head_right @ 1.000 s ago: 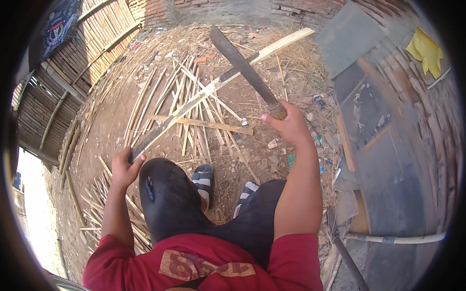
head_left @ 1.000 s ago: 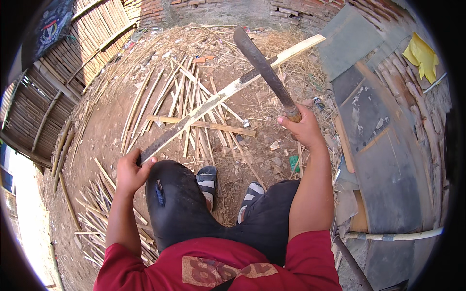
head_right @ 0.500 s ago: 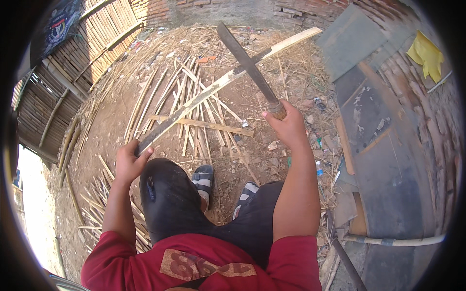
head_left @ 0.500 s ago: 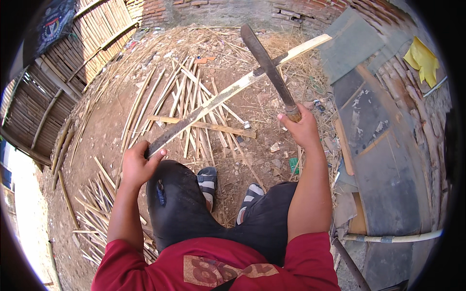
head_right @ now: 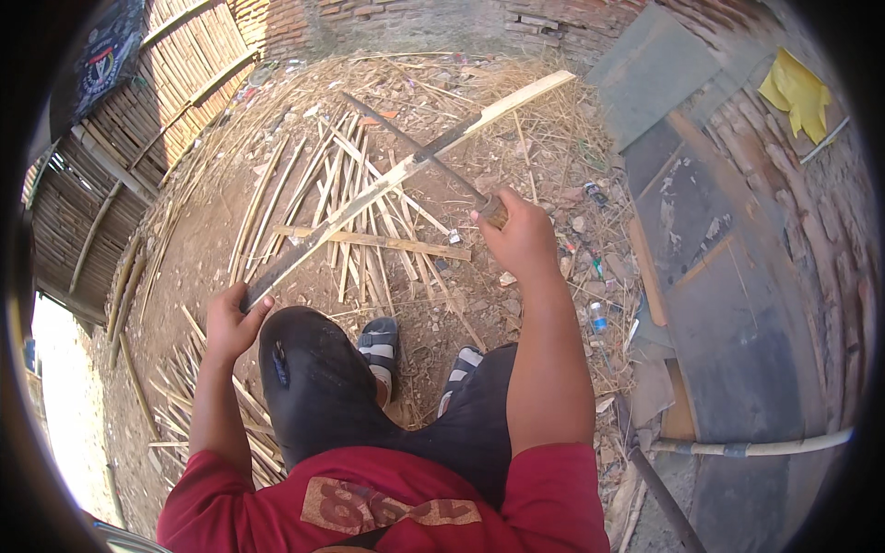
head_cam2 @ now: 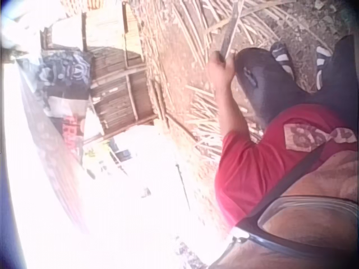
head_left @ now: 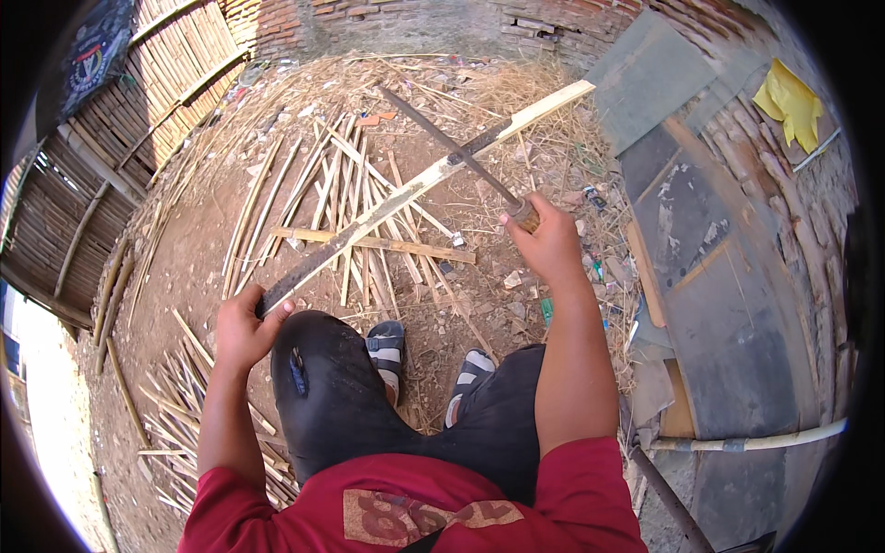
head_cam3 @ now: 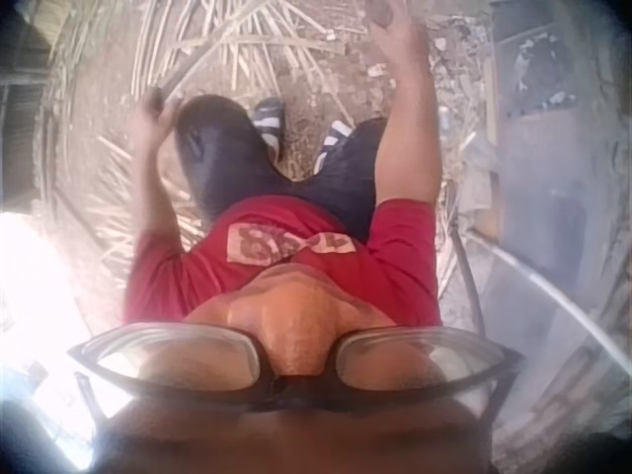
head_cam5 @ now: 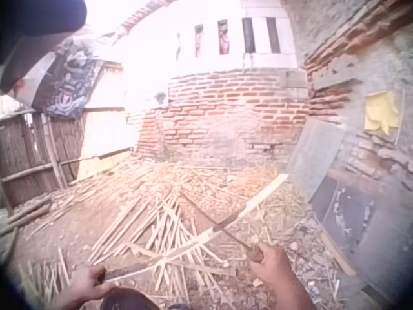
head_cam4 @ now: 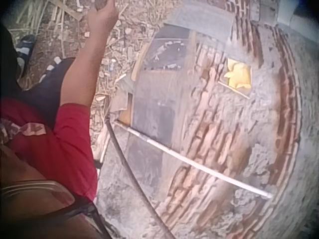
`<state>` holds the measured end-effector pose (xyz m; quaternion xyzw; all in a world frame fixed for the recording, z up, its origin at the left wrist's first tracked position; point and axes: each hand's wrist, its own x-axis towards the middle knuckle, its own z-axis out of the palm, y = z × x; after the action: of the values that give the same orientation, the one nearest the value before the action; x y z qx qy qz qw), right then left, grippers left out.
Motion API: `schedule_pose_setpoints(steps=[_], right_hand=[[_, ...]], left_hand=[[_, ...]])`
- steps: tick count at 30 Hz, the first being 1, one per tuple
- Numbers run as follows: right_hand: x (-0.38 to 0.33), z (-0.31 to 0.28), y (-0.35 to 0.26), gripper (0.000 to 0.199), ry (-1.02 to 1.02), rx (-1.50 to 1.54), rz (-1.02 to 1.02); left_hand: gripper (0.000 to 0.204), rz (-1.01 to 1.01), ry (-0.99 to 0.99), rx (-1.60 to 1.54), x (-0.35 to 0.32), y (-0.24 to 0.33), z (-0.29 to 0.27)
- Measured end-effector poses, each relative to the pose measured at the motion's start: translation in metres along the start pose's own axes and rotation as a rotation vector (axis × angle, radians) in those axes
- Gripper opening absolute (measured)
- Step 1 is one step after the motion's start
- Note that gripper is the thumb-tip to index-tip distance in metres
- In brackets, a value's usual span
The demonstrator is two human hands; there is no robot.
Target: The person strips bark from a bamboo pole and shapes it using a machete, then uses a hammer to drive the machete into a thicker bamboo piece to split or notch it.
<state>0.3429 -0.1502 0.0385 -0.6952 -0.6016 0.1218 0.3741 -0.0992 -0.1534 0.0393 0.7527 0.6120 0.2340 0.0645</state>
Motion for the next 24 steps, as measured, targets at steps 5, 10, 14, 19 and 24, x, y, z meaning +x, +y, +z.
schedule_pose_setpoints(steps=[5,10,14,19,24], right_hand=[[-0.004,0.022,0.0,0.046,0.061,-0.019,-0.072],[-0.01,0.037,-0.012,0.045,0.029,-0.167,-0.464],[0.0,0.021,0.014,0.043,0.133,-0.123,-0.304],[-0.001,0.026,0.011,0.043,0.056,-0.184,-0.104],[-0.011,0.062,-0.009,0.036,-0.062,-0.191,-0.374]], left_hand=[[0.055,-0.009,0.012,0.022,-0.008,-0.01,0.004],[0.057,0.074,0.032,0.064,-0.017,-0.035,-0.002],[0.06,0.09,0.097,0.148,-0.031,-0.068,-0.007],[0.061,0.085,0.14,0.198,-0.042,-0.089,-0.005],[0.058,0.086,0.113,0.195,-0.045,-0.079,-0.004]])
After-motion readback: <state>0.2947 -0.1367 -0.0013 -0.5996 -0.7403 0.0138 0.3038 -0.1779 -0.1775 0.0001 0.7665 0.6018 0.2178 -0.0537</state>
